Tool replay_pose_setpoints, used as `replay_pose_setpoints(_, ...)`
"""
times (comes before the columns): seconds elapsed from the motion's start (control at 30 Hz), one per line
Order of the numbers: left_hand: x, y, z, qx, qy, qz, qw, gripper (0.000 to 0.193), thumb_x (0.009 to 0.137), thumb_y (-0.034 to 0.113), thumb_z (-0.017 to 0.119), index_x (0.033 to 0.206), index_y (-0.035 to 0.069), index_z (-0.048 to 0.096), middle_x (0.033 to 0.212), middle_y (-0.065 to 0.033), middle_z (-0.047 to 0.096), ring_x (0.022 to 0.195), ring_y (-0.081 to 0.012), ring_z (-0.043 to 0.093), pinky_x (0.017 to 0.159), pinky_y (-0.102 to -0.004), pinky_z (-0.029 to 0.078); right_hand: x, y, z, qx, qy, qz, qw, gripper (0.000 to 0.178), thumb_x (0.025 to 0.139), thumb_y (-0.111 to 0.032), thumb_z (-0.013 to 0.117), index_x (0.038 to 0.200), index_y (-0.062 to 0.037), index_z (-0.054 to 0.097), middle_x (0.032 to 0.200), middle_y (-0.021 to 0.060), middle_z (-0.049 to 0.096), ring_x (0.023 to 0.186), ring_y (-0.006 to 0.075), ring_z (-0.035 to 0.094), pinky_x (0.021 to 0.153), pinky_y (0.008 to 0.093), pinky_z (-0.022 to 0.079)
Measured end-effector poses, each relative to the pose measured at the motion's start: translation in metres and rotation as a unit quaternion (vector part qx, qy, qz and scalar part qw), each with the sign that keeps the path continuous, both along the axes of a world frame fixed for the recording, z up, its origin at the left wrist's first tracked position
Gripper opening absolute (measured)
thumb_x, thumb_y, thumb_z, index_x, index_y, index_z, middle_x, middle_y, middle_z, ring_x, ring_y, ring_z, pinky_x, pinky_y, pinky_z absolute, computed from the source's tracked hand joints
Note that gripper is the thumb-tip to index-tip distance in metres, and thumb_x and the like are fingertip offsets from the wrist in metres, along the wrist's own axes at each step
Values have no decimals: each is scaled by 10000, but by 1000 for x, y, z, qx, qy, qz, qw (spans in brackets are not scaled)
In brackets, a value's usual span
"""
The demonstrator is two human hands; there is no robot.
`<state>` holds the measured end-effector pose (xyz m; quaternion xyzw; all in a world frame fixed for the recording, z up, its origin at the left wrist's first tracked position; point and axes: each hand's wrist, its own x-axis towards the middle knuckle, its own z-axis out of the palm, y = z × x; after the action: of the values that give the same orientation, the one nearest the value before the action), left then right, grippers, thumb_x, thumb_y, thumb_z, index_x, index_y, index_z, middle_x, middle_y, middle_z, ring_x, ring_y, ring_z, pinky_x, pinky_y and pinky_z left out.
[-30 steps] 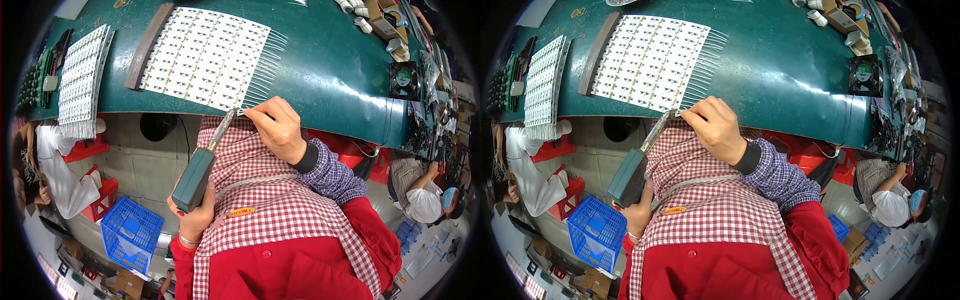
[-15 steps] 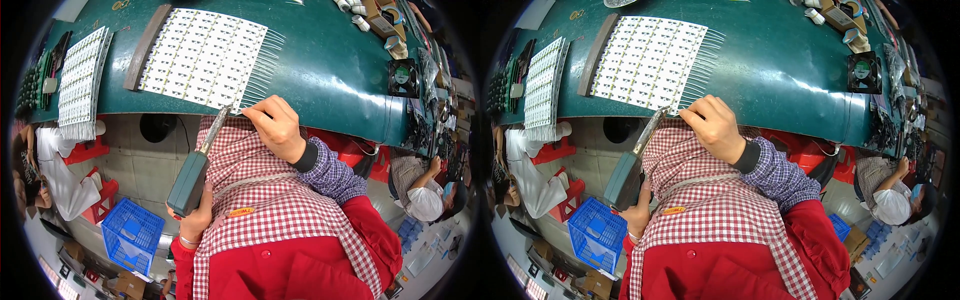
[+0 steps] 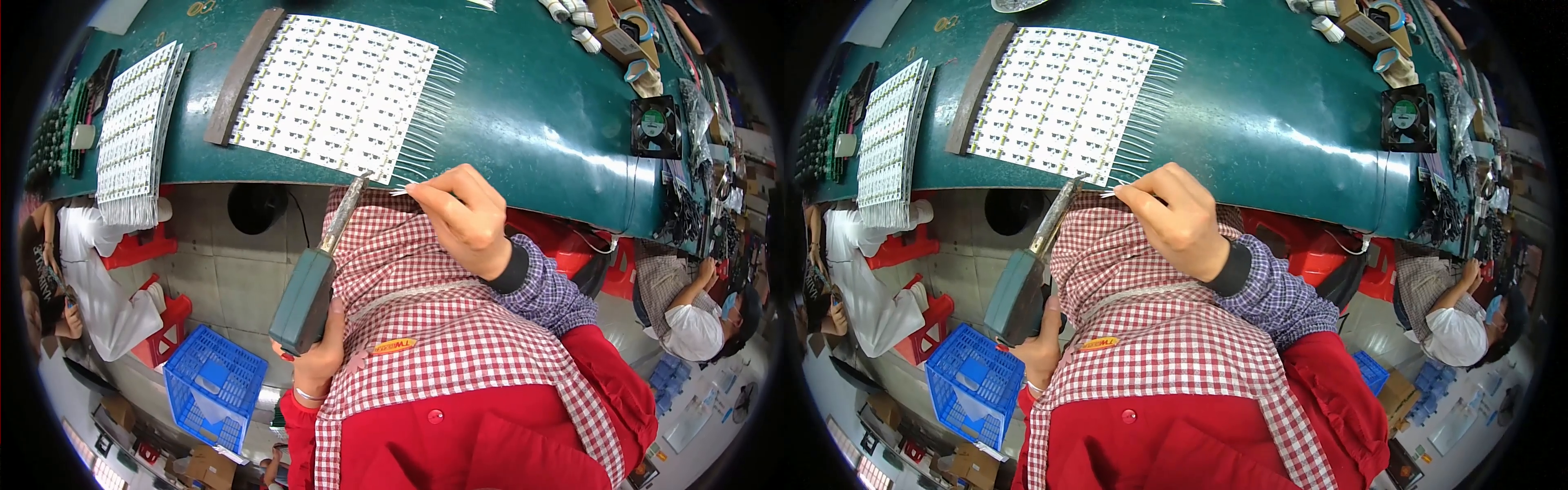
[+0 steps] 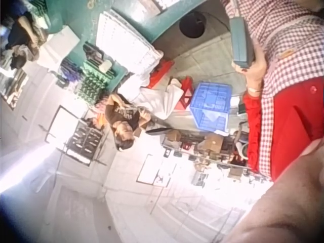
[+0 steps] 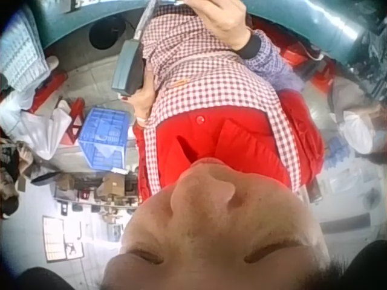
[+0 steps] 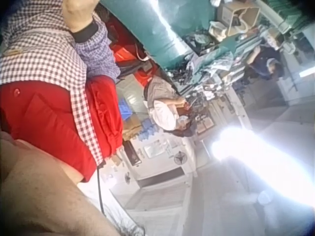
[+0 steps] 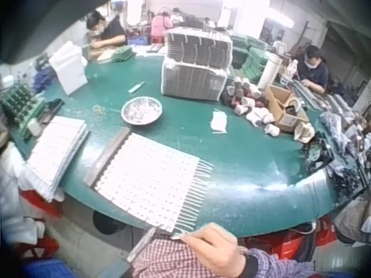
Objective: The person aligns a circuit board panel, picks up small pins by hand, and inserts them into the circuit board while holding a soldering iron.
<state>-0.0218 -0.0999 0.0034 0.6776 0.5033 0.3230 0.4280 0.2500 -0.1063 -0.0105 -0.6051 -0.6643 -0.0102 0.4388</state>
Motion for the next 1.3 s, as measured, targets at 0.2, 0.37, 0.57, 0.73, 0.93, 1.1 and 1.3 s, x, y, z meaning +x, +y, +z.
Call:
replay_pose_setpoints(0.2, -1, 2, 6, 22, 50, -31, 998, 298, 842, 97, 811, 1093, -42, 730, 991, -136, 761, 839, -188, 718, 725, -319, 560, -5, 6, -25, -9, -9, -1, 1000, 267, 704, 74, 728, 957, -9, 712, 816, 76, 625, 727, 234, 618, 598, 344, 500)
replay_pose_setpoints(0.37, -3, -1, -11, 72, 51, -33, 996, 233, 808, 72, 806, 1004, -32, 734, 912, -126, 747, 731, -212, 705, 655, -321, 541, -6, 6, -22, -17, -24, 2, 1000, 272, 706, 63, 724, 966, -14, 705, 819, 70, 616, 737, 234, 612, 613, 353, 498)
replay_pose_setpoints(0.57, 6, 7, -2, 41, 21, -25, 999, 178, 766, 40, 797, 917, -19, 724, 825, -112, 722, 634, -221, 687, 586, -303, 518, -8, 7, -23, -25, -42, -7, 999, 264, 711, 41, 712, 969, -18, 699, 825, 66, 606, 748, 234, 609, 626, 355, 495)
replay_pose_setpoints(0.73, 6, 5, -9, 21, -11, -17, 1000, 177, 767, 34, 792, 918, -18, 714, 811, -101, 714, 605, -214, 668, 585, -301, 516, -9, 5, -23, -35, -51, -9, 998, 262, 723, 37, 703, 981, -9, 698, 846, 69, 607, 770, 236, 607, 643, 356, 498)
replay_pose_setpoints(0.93, 6, 6, -6, 15, -17, -8, 1000, 178, 771, 39, 799, 918, -13, 713, 816, -108, 717, 619, -203, 671, 581, -299, 509, -10, 4, -22, -42, -54, -9, 998, 274, 721, 41, 701, 991, -6, 703, 850, 69, 606, 775, 235, 605, 653, 356, 502)
replay_pose_setpoints(1.1, -12, -2, -14, -33, -24, -26, 999, 293, 852, -2, 757, 1127, -65, 677, 866, -86, 687, 663, -127, 617, 595, -286, 489, -10, 4, -22, -43, -55, -9, 997, 273, 724, 42, 695, 993, -4, 706, 852, 70, 611, 779, 232, 606, 657, 352, 504)
replay_pose_setpoints(1.3, -11, 3, -13, 6, -31, -34, 999, 351, 859, -103, 679, 1205, -68, 629, 870, -92, 659, 606, -131, 588, 522, -261, 448, -9, 5, -22, -45, -60, -10, 997, 267, 725, 32, 695, 990, 1, 706, 852, 73, 614, 779, 232, 605, 659, 348, 506)
